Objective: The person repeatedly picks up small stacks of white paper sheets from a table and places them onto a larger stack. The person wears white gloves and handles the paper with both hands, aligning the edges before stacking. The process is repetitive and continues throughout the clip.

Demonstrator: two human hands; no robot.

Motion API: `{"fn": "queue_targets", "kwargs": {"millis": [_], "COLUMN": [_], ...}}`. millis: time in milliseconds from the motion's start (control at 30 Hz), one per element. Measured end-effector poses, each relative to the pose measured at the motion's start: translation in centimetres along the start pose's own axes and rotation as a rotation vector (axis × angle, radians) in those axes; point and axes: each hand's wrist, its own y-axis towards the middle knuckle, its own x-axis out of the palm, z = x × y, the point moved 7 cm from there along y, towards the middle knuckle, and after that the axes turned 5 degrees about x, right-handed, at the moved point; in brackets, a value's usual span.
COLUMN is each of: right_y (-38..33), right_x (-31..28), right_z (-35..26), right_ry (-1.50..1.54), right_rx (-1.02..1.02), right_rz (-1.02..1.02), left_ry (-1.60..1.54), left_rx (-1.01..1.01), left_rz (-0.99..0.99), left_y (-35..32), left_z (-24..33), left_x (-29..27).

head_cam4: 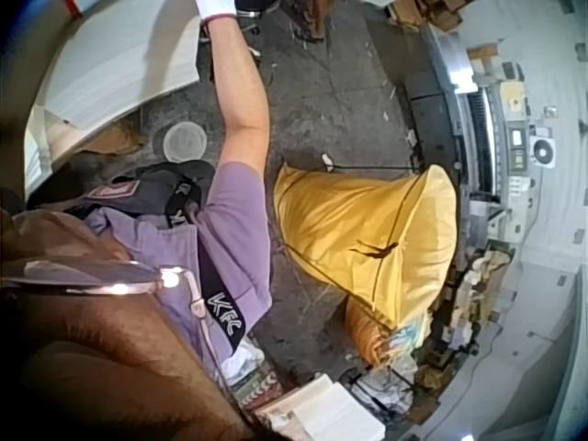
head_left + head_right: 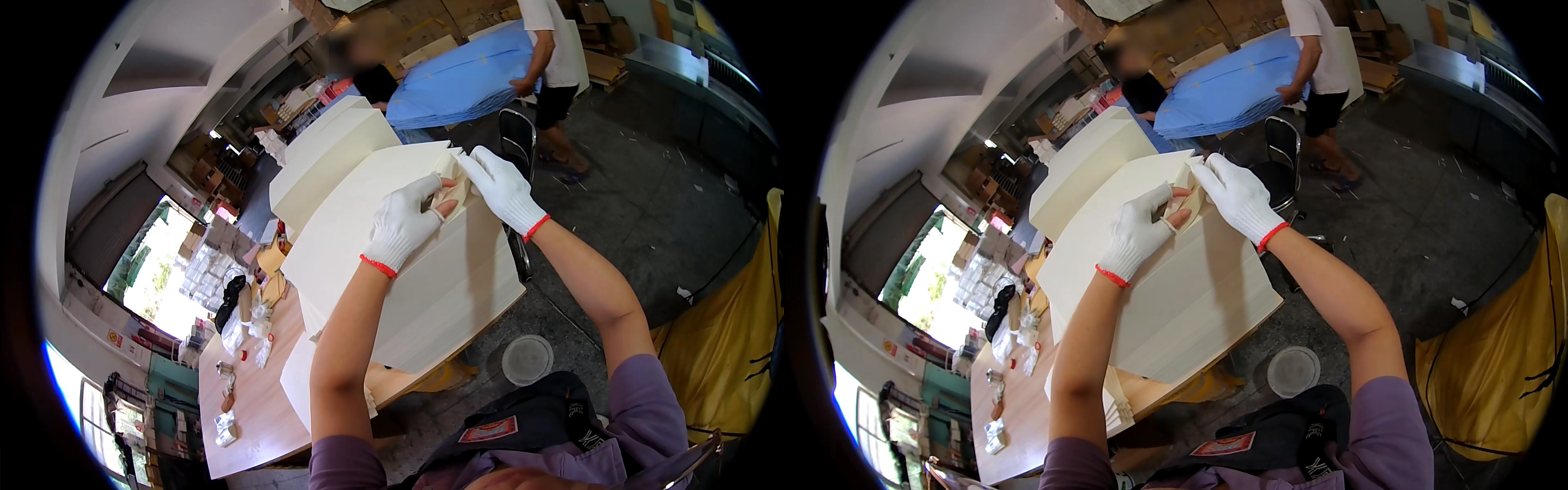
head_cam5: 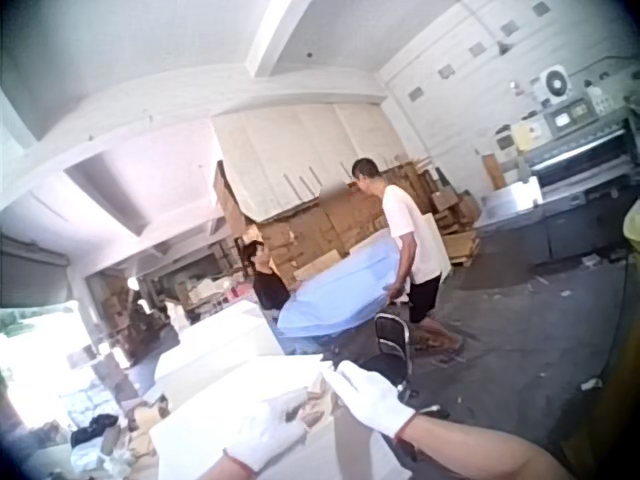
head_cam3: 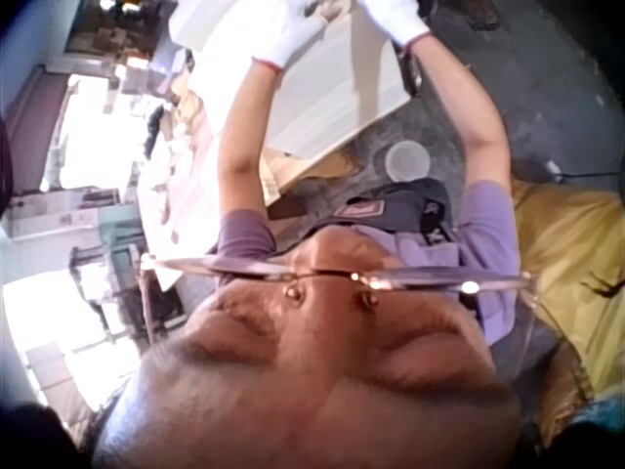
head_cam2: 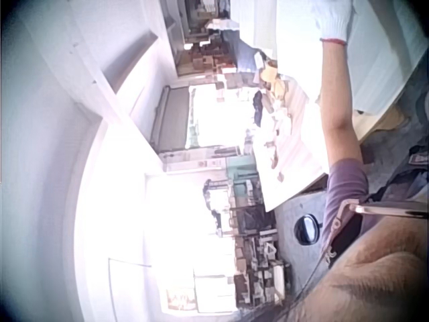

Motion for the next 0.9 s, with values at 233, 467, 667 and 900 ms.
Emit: {"fn": "queue_targets", "kwargs": {"millis": [233, 467, 667, 900], "right_y": [0.1, -0.3, -0.5, -0.4], "right_x": [0.0, -0.2, -0.3, -0.4], "right_z": [0.0, -0.6, -0.5, -0.6], "right_ry": [-0.012, 0.014, 0.021, 0.028], "right_rx": [0.002, 0.043, 0.029, 0.025], "right_rz": [0.004, -0.023, 0.004, 0.011], "left_ry": [-0.026, -0.09, -0.02, 0.011], "left_rx": [-0.044, 0.007, -0.047, -0.015], "left_rz": [-0.024, 0.042, -0.057, -0.007], "left_y": [0.1, -0.1, 0.1, -0.1], "left_z": [0.0, 0.6, 0.5, 0.4], "left_x": [-0.1, -0.5, -0.4, -0.1]}}
